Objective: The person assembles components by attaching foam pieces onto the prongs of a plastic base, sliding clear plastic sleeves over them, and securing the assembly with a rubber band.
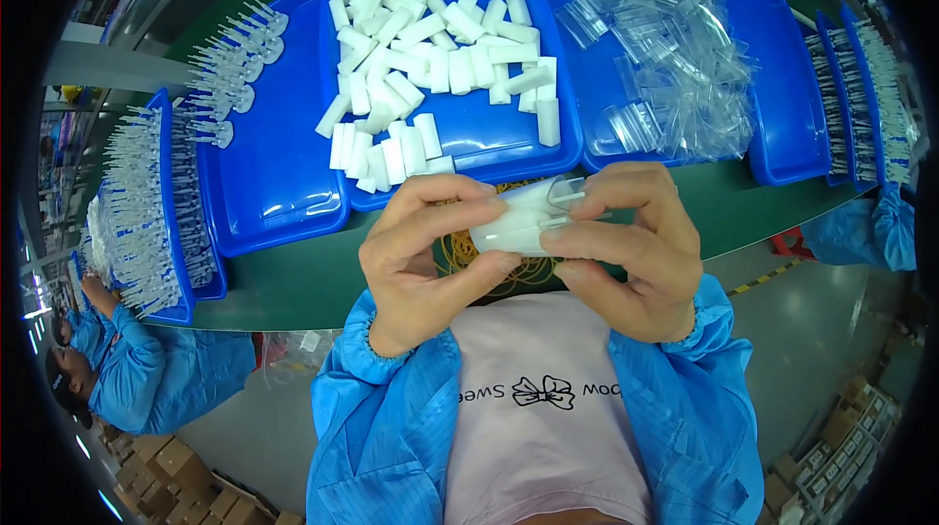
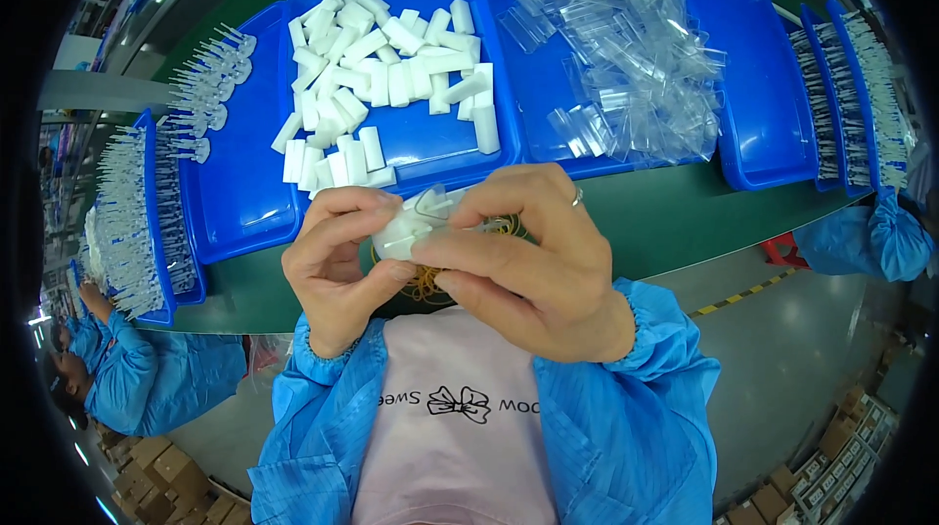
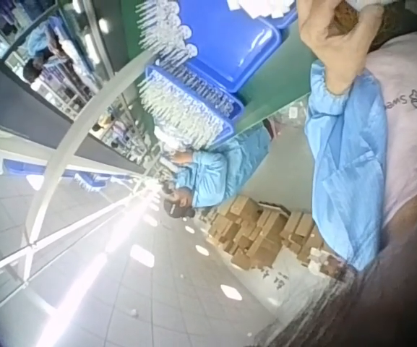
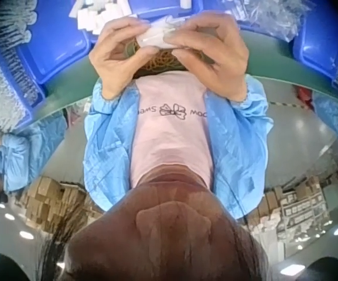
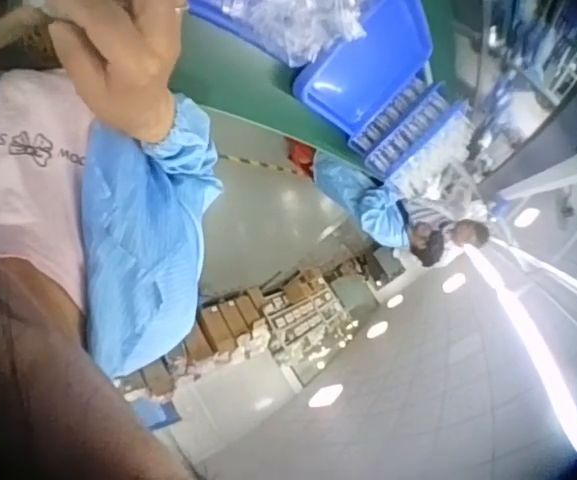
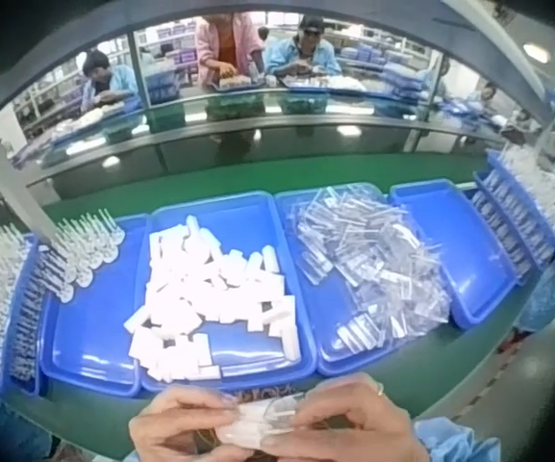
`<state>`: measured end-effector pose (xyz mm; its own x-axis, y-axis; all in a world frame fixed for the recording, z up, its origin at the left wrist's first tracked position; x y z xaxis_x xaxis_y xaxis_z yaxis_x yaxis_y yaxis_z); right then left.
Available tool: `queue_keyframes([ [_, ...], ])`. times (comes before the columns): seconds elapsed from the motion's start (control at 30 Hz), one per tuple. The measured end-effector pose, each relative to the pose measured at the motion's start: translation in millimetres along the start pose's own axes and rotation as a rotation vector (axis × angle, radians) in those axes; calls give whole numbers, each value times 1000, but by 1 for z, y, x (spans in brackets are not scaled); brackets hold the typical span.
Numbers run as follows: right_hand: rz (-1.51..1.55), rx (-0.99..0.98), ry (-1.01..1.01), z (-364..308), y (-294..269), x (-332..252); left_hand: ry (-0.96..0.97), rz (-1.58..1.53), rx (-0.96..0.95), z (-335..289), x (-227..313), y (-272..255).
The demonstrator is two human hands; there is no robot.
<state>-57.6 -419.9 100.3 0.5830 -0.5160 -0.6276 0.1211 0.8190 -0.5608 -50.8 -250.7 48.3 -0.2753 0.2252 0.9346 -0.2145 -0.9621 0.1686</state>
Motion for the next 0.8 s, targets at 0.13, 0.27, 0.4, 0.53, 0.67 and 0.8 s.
queue_keyframes([
  [0.13,-92,139,159,8,-24,35,-95,-259,103,-5,-11,-9],
  [0.27,-744,-13,31,18,-18,75,-129,-381,143,-5,-15,-15],
  [0.4,-967,-249,52,6,12,102,-166,-430,143,-5,-18,-17],
  [0.53,-764,-99,61,10,11,98,-196,-485,188,-6,-21,-18],
  [0.67,-208,45,325,13,-8,75,-123,-372,121,-3,-21,-15],
  [0.8,588,129,261,18,-11,50,-128,-305,74,-3,-22,-12],
])
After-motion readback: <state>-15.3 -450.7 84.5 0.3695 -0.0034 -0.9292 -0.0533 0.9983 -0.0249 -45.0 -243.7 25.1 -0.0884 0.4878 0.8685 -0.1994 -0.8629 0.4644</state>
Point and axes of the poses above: each hand's wrist, its own z-axis towards the middle knuckle, its own y-axis out of the palm, x = y × z, the point moved 7 cm from there along z, towards the middle knuckle, and after that the axes turned 12 degrees about -z, right-handed, at the moved point
